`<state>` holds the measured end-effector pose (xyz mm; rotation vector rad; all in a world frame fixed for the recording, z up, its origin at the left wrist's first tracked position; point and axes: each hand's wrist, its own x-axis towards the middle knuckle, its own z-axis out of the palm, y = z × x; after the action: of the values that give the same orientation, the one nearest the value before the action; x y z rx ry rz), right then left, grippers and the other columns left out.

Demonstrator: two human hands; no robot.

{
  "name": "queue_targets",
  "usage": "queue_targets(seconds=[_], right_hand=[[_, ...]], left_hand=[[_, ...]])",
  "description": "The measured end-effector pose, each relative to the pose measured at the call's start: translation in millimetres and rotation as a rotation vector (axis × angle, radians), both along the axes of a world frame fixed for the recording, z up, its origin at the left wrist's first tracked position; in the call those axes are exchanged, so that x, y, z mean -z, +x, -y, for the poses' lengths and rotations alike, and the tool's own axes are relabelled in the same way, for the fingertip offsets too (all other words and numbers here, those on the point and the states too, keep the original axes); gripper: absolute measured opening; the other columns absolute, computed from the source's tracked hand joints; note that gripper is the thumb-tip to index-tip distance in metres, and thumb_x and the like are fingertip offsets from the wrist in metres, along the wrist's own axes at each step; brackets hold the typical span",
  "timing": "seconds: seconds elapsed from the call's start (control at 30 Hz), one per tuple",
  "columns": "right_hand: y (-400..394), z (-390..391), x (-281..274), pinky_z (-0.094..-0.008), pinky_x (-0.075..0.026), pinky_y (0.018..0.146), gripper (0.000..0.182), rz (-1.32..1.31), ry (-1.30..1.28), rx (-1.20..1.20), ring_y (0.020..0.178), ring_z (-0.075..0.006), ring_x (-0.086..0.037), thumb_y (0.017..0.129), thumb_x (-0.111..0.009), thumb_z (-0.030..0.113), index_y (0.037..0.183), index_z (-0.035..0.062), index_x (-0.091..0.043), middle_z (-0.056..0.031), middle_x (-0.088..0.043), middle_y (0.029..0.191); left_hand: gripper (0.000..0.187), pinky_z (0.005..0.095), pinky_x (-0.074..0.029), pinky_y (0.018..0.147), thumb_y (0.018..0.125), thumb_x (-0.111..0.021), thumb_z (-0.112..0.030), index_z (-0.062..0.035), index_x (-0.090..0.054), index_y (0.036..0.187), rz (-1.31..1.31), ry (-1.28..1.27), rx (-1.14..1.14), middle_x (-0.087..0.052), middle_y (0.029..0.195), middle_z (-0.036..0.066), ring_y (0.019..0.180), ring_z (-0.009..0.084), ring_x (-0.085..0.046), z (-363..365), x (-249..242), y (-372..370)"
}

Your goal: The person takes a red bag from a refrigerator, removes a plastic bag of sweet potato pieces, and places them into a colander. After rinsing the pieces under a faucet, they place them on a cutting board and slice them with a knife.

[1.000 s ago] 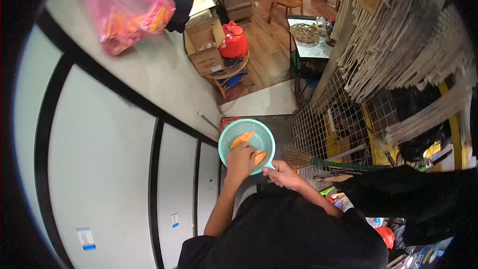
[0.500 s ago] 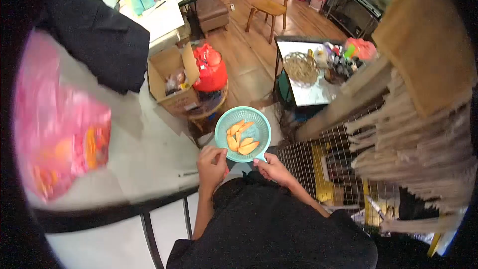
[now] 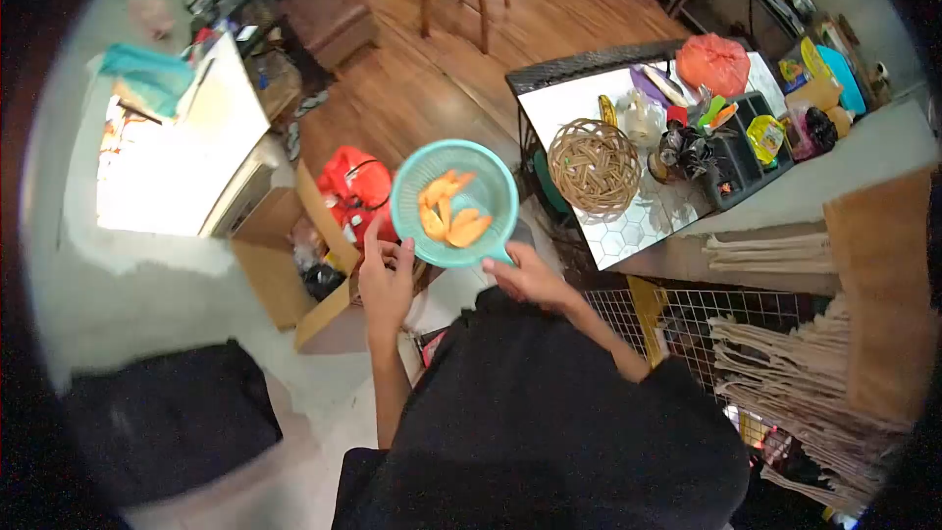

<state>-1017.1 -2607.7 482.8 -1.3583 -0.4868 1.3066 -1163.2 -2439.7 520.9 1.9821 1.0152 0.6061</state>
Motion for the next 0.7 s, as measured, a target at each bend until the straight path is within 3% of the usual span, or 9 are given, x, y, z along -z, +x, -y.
queue_targets(seconds=[0.07, 0.1, 0.17, 0.2, 0.37, 0.5, 0.63, 0.7], right_hand=[[36.4, -43.6, 6.3, -0.0229, -0.028, 0.040, 0.022, 0.042, 0.057, -0.027, 0.045, -0.0040, -0.036, 0.093, -0.061, 0.027, 0.090, 0.0060, -0.055, 0.0053, -0.043, 0.058], [57.3, -65.8, 0.8, -0.0231, -0.028, 0.040, 0.022, 0.143, 0.118, -0.055, 0.046, -0.0039, -0.036, 0.093, -0.061, 0.027, 0.094, 0.0062, -0.057, 0.0062, -0.042, 0.058], [96.0, -107.3, -6.3, -0.0228, -0.032, 0.041, 0.025, 0.099, 0.116, -0.150, 0.047, -0.0045, -0.042, 0.093, -0.061, 0.028, 0.095, 0.0041, -0.057, 0.0040, -0.046, 0.060], [113.8, -124.9, -5.5, -0.0233, -0.034, 0.041, 0.026, 0.050, 0.079, -0.209, 0.048, -0.0052, -0.044, 0.093, -0.060, 0.028, 0.094, 0.0029, -0.056, 0.0029, -0.047, 0.061], [172.7, -195.3, -2.7, -0.0250, -0.041, 0.047, 0.027, -0.011, 0.060, -0.356, 0.052, -0.0078, -0.050, 0.096, -0.056, 0.028, 0.091, 0.0006, -0.054, -0.0001, -0.052, 0.063], [211.5, -249.5, -1.2, -0.0247, -0.044, 0.056, 0.029, -0.044, 0.045, -0.330, 0.062, -0.0087, -0.054, 0.099, -0.050, 0.029, 0.096, 0.0013, -0.056, -0.0025, -0.057, 0.071], [254.6, -316.5, 14.0, -0.0228, -0.043, 0.059, 0.035, 0.060, -0.079, -0.343, 0.067, -0.0074, -0.054, 0.099, -0.048, 0.035, 0.100, 0.0026, -0.060, -0.0010, -0.059, 0.075], [272.9, -359.6, 36.5, -0.0227, -0.042, 0.063, 0.032, 0.074, 0.077, -0.290, 0.071, -0.0077, -0.052, 0.099, -0.049, 0.033, 0.100, 0.0034, -0.061, -0.0002, -0.056, 0.074]], left_hand=[[0.045, 0.0286, -0.046, 0.066, 0.095, -0.057, -0.020, -0.0018, -0.043, 0.133, -0.002, -0.265, 0.048, -0.063, 0.080, 0.006, 0.070, 0.0131, -0.058, -40.6, 29.1, 24.2], [0.041, 0.0274, -0.049, 0.062, 0.096, -0.053, -0.018, -0.0015, -0.042, 0.132, 0.109, -0.191, 0.141, -0.064, 0.081, 0.006, 0.068, 0.0127, -0.060, -68.0, 63.6, 39.1], [0.036, 0.0253, -0.050, 0.054, 0.096, -0.052, -0.014, -0.0022, -0.042, 0.129, 0.227, -0.636, -0.025, -0.065, 0.083, 0.007, 0.062, 0.0131, -0.062, -89.4, 35.1, 83.7], [0.031, 0.0226, -0.049, 0.046, 0.095, -0.049, -0.010, -0.0025, -0.043, 0.125, 0.341, -0.648, -0.071, -0.065, 0.085, 0.009, 0.058, 0.0135, -0.063, -102.6, 35.2, 102.5], [0.030, 0.0219, -0.049, 0.044, 0.093, -0.049, -0.007, 0.0002, -0.045, 0.122, 0.354, -0.609, -0.178, -0.065, 0.085, 0.009, 0.060, 0.0146, -0.064, -167.4, 41.4, 145.8], [0.034, 0.0238, -0.051, 0.044, 0.091, -0.052, -0.007, 0.0002, -0.047, 0.123, 0.398, -0.654, -0.293, -0.066, 0.084, 0.010, 0.060, 0.0148, -0.064, -217.2, 59.7, 168.5], [0.031, 0.0235, -0.050, 0.043, 0.090, -0.049, -0.003, 0.0002, -0.047, 0.121, 0.486, -0.660, -0.398, -0.066, 0.084, 0.011, 0.056, 0.0162, -0.065, -276.9, 36.7, 196.8], [0.031, 0.0236, -0.050, 0.044, 0.090, -0.048, -0.003, 0.0002, -0.047, 0.121, 0.554, -0.582, -0.459, -0.066, 0.086, 0.011, 0.056, 0.0164, -0.065, -319.8, 47.4, 195.5]])
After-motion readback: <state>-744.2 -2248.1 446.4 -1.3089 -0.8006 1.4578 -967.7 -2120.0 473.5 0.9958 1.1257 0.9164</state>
